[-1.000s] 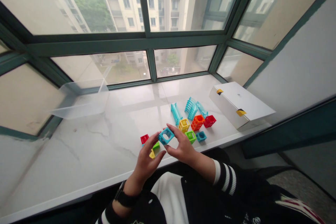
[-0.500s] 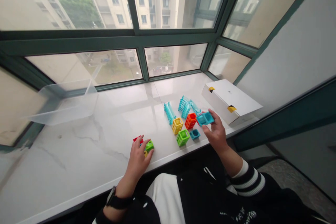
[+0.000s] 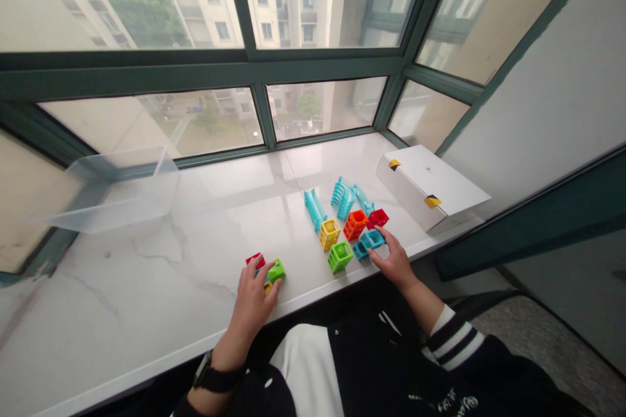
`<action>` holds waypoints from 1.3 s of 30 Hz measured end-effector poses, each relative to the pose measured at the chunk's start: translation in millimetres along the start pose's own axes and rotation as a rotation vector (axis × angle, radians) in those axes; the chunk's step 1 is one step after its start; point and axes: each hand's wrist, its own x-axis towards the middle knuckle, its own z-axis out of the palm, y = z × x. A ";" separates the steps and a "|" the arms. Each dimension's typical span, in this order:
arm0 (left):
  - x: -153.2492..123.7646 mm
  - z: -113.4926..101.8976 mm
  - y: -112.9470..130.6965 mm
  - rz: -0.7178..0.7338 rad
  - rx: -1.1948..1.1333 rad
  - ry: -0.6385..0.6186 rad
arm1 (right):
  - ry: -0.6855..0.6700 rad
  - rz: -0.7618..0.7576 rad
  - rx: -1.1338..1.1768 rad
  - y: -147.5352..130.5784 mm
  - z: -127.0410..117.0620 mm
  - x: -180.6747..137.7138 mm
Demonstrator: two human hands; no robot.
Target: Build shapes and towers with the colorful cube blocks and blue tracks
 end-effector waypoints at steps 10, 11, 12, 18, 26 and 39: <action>1.6 -5.3 3.4 -0.004 -0.018 -0.002 | -0.076 0.027 0.031 20.4 23.1 -12.2; 1.7 -5.4 3.6 -0.007 -0.017 -0.001 | -0.071 0.041 0.047 21.9 25.1 -13.2; 1.8 -5.5 3.8 -0.011 -0.018 0.000 | -0.069 0.059 0.064 23.4 27.0 -14.0; 1.4 -5.8 3.8 -0.023 -0.037 -0.003 | -0.098 0.126 0.093 34.9 38.3 -14.8; 1.7 -7.7 2.8 -0.030 -0.058 0.001 | -0.103 0.087 0.070 48.5 48.2 -14.8; -1.0 -2.0 -1.5 -0.046 -0.074 -0.003 | -0.076 0.094 0.082 59.3 55.1 -17.0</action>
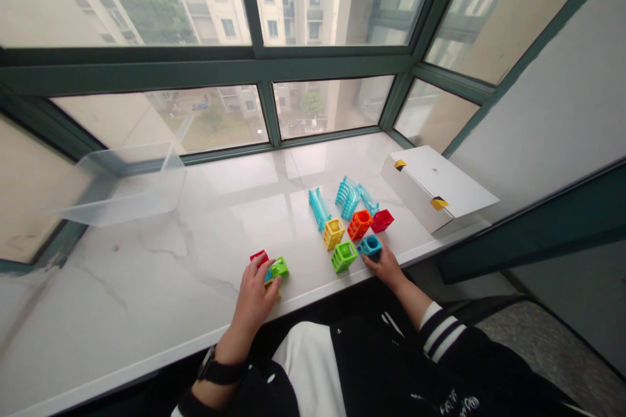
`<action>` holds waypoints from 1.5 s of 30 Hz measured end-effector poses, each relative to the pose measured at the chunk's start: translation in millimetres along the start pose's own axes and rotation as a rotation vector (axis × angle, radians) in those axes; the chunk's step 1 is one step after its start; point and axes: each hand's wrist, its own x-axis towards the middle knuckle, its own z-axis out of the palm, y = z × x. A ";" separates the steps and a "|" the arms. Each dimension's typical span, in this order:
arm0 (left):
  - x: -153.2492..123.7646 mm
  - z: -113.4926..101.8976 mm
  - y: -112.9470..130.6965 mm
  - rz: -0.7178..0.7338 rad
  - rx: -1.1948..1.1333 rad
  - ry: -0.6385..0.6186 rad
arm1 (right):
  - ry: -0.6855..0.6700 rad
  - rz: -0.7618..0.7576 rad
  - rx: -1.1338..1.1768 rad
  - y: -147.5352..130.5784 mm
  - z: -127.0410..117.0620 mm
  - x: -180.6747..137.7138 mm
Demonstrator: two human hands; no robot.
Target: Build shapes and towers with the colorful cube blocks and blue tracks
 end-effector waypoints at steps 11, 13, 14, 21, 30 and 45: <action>2.1 -4.4 -1.1 0.015 0.008 0.046 | 0.005 0.013 -0.031 -1.2 2.6 -1.5; 2.1 -5.2 -1.4 0.015 0.010 0.052 | 0.005 0.016 -0.036 -2.9 2.7 -1.6; 2.2 -5.7 -1.3 0.015 0.010 0.054 | 0.003 0.018 -0.038 -3.8 2.6 -1.6; 1.9 -10.5 -1.3 0.004 0.003 0.065 | 0.010 0.019 -0.064 -7.2 1.5 -1.8; -2.4 -15.4 -19.1 -0.046 0.041 0.121 | 0.009 0.005 -0.055 -7.8 -0.4 -2.5; -9.2 -27.4 -28.4 -0.098 0.039 0.124 | 0.014 0.019 -0.070 1.2 1.0 -4.0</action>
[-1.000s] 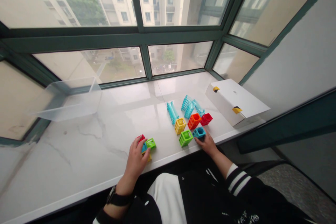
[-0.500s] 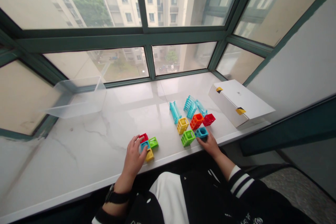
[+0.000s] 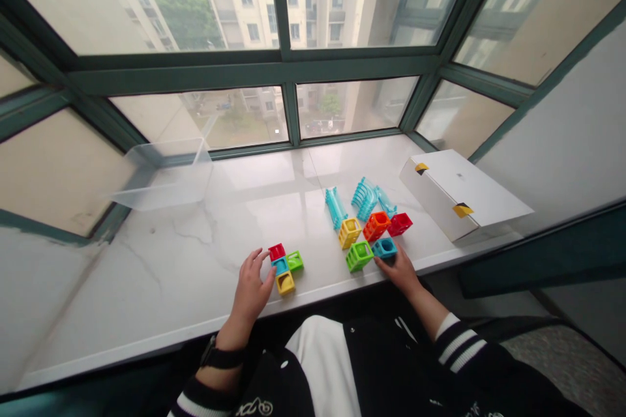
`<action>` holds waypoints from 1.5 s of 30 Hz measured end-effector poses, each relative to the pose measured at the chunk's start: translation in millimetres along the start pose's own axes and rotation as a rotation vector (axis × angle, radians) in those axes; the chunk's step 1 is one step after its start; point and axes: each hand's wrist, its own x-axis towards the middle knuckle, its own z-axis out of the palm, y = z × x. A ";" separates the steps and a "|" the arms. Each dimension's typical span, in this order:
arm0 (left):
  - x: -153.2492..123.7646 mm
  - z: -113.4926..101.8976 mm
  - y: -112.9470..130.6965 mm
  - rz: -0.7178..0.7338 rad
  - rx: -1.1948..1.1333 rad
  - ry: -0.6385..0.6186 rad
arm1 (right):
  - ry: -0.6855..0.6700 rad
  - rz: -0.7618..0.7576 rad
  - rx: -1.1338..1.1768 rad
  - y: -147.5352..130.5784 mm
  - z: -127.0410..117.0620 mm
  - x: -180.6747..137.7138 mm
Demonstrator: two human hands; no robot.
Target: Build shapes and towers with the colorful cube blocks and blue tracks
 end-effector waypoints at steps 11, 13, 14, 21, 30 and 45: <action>-2.7 4.0 -8.6 -0.007 -0.002 0.010 | -0.008 -0.007 0.189 -13.6 -25.0 -4.6; -3.5 4.5 -9.4 -0.009 -0.007 0.015 | 0.092 -0.051 0.219 -22.9 -37.2 -2.4; -4.0 5.2 -9.4 -0.008 -0.009 0.017 | 0.158 -0.080 0.223 -30.4 -43.9 0.3; -9.3 25.5 -1.5 -0.007 -0.009 0.036 | 0.361 -0.435 0.295 -138.8 -72.6 30.0; -16.5 45.8 -4.2 -0.020 -0.002 0.020 | -0.428 -0.749 0.278 -255.8 3.3 22.7; -16.1 54.0 -16.7 -0.028 -0.108 -0.079 | -0.763 -0.392 -0.099 -201.7 99.5 0.6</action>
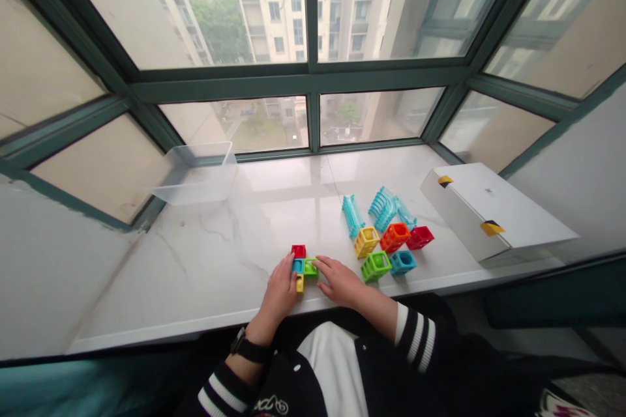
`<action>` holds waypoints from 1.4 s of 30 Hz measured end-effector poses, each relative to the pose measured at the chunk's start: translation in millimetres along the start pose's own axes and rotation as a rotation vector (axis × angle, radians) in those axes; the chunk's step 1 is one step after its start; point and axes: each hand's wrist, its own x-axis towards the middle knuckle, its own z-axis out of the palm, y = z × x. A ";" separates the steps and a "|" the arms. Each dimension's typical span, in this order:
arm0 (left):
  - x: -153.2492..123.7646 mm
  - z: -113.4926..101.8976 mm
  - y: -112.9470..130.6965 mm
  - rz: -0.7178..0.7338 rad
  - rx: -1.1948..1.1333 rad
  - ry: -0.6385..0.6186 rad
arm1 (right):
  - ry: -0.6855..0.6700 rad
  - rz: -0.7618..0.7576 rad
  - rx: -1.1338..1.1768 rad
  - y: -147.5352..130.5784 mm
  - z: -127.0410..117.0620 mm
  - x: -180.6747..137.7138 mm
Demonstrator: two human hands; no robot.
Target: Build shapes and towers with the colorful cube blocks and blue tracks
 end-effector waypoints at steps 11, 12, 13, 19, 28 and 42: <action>-1.1 -7.1 -1.6 0.049 -0.021 -0.059 | 0.022 -0.002 0.024 1.3 5.7 -1.3; -0.8 -7.8 -2.4 0.060 -0.011 -0.068 | 0.030 -0.005 0.027 1.4 6.0 -1.6; -0.3 -8.9 -2.9 0.071 0.004 -0.076 | 0.035 -0.006 0.028 1.2 6.0 -1.9; 4.6 -15.7 13.3 0.104 0.120 -0.003 | 0.020 -0.005 0.005 -2.2 4.6 -2.7; 2.5 1.1 34.4 0.136 0.332 -0.116 | 0.073 -0.038 0.028 2.8 8.9 -1.0; 2.8 3.1 25.0 0.174 0.359 -0.102 | 0.288 0.042 0.206 -0.1 0.2 -3.0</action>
